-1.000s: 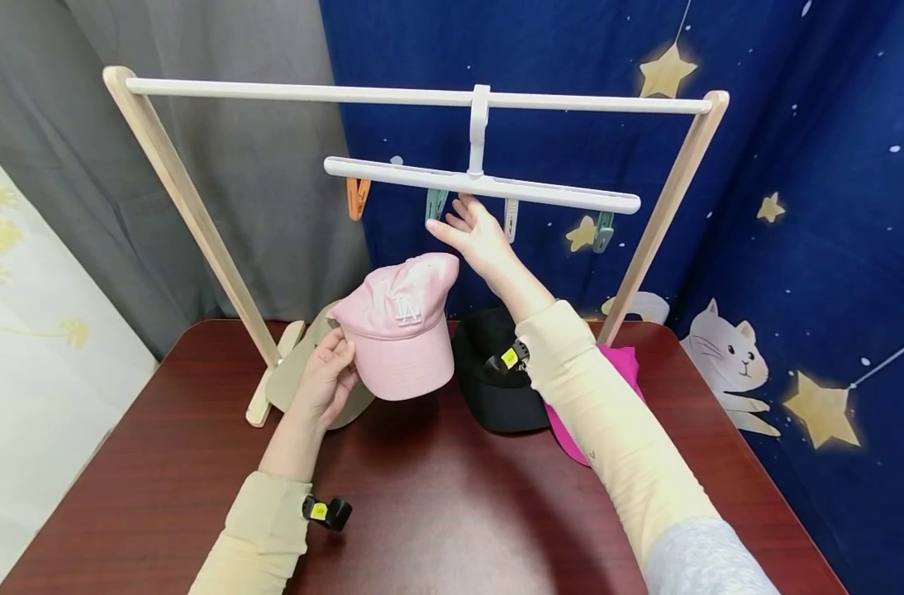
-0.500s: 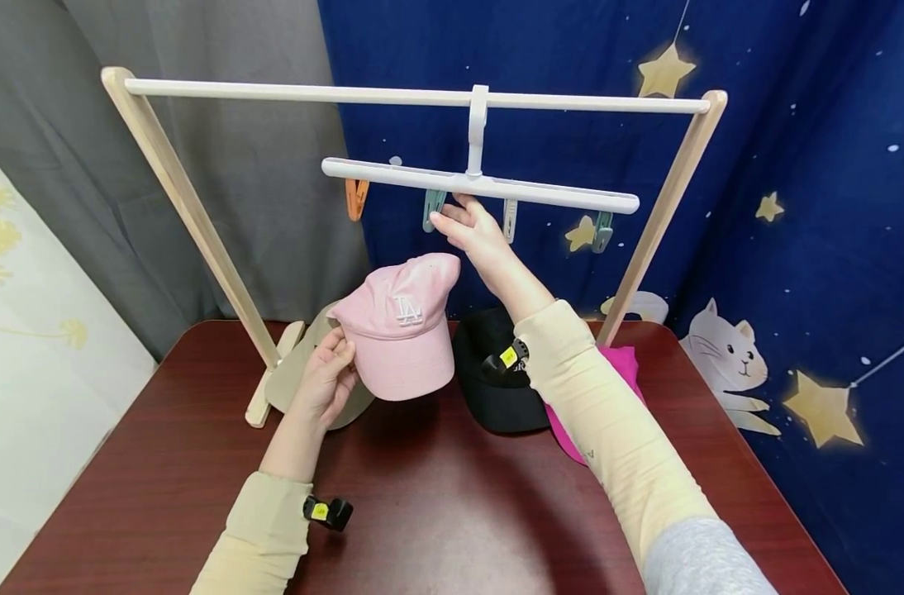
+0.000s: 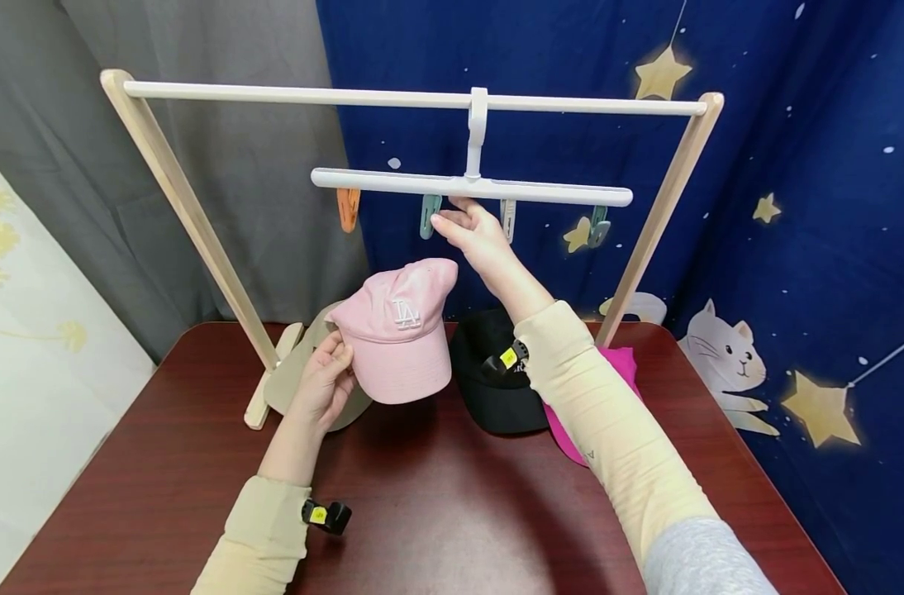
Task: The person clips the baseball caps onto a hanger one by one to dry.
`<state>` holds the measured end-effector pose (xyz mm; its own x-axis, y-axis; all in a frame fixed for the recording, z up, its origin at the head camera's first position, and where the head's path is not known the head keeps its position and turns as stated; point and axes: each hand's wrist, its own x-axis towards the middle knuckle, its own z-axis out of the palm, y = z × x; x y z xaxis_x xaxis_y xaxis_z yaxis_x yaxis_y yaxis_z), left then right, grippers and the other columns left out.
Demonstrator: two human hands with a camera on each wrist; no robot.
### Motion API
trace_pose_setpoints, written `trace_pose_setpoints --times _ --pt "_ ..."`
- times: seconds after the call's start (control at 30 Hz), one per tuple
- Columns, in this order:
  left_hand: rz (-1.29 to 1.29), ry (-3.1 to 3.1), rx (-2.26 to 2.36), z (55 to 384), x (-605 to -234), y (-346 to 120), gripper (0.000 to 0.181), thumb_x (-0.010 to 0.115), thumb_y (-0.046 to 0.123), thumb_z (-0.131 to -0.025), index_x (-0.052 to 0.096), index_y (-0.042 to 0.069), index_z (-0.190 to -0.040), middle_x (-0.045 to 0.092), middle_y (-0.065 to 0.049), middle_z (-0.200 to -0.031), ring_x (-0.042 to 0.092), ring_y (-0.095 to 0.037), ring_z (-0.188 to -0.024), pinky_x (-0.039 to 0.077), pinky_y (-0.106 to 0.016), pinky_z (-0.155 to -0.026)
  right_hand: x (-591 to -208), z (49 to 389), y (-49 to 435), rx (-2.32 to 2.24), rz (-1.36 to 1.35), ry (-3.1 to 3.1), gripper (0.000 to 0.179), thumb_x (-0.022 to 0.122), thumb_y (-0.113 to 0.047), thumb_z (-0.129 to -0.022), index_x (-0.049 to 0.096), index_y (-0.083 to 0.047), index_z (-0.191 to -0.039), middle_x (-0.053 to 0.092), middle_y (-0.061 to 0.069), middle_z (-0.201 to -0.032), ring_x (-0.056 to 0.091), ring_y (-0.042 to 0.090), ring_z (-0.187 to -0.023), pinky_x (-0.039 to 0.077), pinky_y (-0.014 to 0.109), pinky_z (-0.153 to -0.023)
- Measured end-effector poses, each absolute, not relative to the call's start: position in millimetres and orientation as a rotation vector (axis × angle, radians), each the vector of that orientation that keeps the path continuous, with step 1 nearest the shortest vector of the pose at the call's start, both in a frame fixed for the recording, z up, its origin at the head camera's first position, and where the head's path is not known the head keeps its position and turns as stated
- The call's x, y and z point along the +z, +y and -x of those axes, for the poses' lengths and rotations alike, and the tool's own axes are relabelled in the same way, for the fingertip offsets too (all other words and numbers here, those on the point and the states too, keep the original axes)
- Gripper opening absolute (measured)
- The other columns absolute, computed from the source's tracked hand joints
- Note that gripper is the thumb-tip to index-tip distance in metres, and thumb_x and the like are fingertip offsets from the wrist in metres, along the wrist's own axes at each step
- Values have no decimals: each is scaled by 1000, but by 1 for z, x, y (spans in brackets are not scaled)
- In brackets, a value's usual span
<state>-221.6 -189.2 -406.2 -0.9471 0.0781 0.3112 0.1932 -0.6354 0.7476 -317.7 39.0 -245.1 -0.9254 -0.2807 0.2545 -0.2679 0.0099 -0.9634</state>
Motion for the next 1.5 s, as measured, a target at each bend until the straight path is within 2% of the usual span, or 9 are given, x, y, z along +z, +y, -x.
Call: trace_pose_setpoints --times 0.3,0.63,0.9,1.13,1.33,1.5 --pt "520 -1297 -2748 220 -407 -190 28 35 -6 -101 55 11 -110 63 1 -93 58 -9 -81 48 -23 -70 -245 319 35 -2092 606 2305 49 60 -15 -95 45 -1 -139 55 16 -132 53 20 -118 44 29 -95" --pt "508 -1285 -2753 220 -406 -192 29 34 -7 -100 55 10 -110 64 1 -94 58 -9 -81 48 -24 -70 -241 321 31 -2019 612 2424 41 57 -19 -98 51 2 -134 61 16 -122 57 19 -108 45 37 -95" --pt "508 -1273 -2755 219 -407 -194 27 37 -6 -100 56 10 -111 64 1 -92 58 -9 -80 47 -24 -69 -239 320 32 -1932 654 2494 33 55 -20 -99 58 0 -125 62 14 -118 56 17 -104 47 32 -89" --pt "524 -1207 -2785 218 -409 -195 28 36 -7 -100 57 9 -111 65 0 -93 59 -10 -83 48 -23 -71 -241 320 31 -1997 600 2485 29 58 -18 -97 58 4 -117 65 14 -108 58 16 -92 48 37 -84" --pt "543 -1177 -2804 218 -412 -195 30 34 -6 -100 57 9 -112 65 0 -97 59 -10 -89 48 -24 -76 -243 321 31 -2021 552 2511 25 59 -16 -96 57 3 -111 66 13 -99 58 14 -83 47 30 -74" --pt "549 -1166 -2800 217 -413 -196 30 33 -6 -101 56 9 -113 61 1 -93 58 -10 -88 47 -24 -76 -245 322 31 -2036 524 2556 22 61 -15 -95 59 3 -106 66 11 -93 57 13 -78 46 25 -69"
